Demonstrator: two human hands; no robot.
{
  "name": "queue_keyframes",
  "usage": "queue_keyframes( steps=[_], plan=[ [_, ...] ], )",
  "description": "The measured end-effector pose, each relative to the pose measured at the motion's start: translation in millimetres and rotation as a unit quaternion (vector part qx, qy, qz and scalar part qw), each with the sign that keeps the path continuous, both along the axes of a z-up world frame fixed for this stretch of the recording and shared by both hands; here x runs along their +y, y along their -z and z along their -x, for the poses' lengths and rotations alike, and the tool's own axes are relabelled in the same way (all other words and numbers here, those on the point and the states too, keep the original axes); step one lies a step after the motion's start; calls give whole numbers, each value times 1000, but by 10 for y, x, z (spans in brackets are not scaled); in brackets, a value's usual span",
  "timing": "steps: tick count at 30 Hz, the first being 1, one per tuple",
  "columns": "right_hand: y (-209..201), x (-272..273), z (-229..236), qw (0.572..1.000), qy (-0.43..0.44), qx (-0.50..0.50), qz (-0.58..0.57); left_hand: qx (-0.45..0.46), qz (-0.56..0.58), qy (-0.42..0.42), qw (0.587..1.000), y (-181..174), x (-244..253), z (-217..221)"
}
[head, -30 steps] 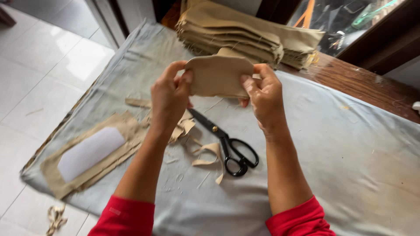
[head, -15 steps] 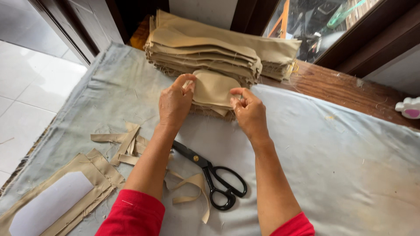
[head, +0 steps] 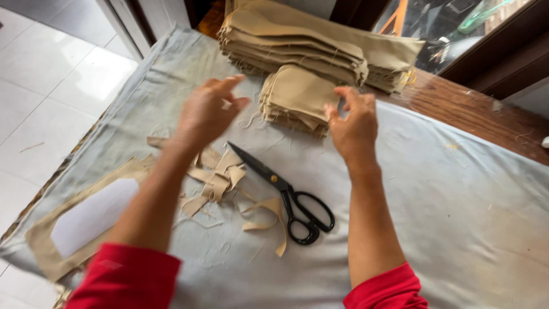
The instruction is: The person uses scissors to cut beige fabric pieces around a white paper template. They trim the edges of the fabric, remove the paper template, and place the finished fabric piece onto a stack on the table.
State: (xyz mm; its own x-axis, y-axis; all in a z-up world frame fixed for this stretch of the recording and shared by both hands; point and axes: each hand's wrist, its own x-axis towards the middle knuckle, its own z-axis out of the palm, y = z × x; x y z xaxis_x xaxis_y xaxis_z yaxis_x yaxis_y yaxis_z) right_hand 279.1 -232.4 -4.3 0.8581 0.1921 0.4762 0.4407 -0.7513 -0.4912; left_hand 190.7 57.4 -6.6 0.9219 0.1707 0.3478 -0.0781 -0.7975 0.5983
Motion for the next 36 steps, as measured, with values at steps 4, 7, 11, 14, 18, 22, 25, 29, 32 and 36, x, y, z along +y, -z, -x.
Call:
queue_keyframes(
  steps=[4,7,11,14,18,22,25,29,32,36],
  plan=[
    [-575,172,514,993,-58,97,-45,158,-60,4,986,-677,514,1091],
    [-917,382,961,949,-179,259,-2,469,-155,-71,867,-894,610,1706],
    [-966,618,1238,915,-276,275,109,489,-148,-116,851,-749,696,2219],
    [-902,773,1425,899,-292,283,164,424,-109,-128,890,-571,809,2390],
    [-604,948,1647,885,-363,240,167,244,-95,-129,956,-234,908,2559],
    [-189,1183,1786,876,-390,244,149,285,-65,-152,944,-305,870,2558],
    [-186,1227,1787,875,-389,239,160,308,-20,-207,928,-348,902,2560],
    [-333,1096,1646,887,-354,249,160,311,-3,-211,927,-385,931,2564],
    [-340,1009,1520,902,-348,202,158,289,-13,-197,937,-480,854,2571],
    [-229,1069,1529,911,-359,187,72,217,-73,-139,964,-430,790,2654]
  ],
)
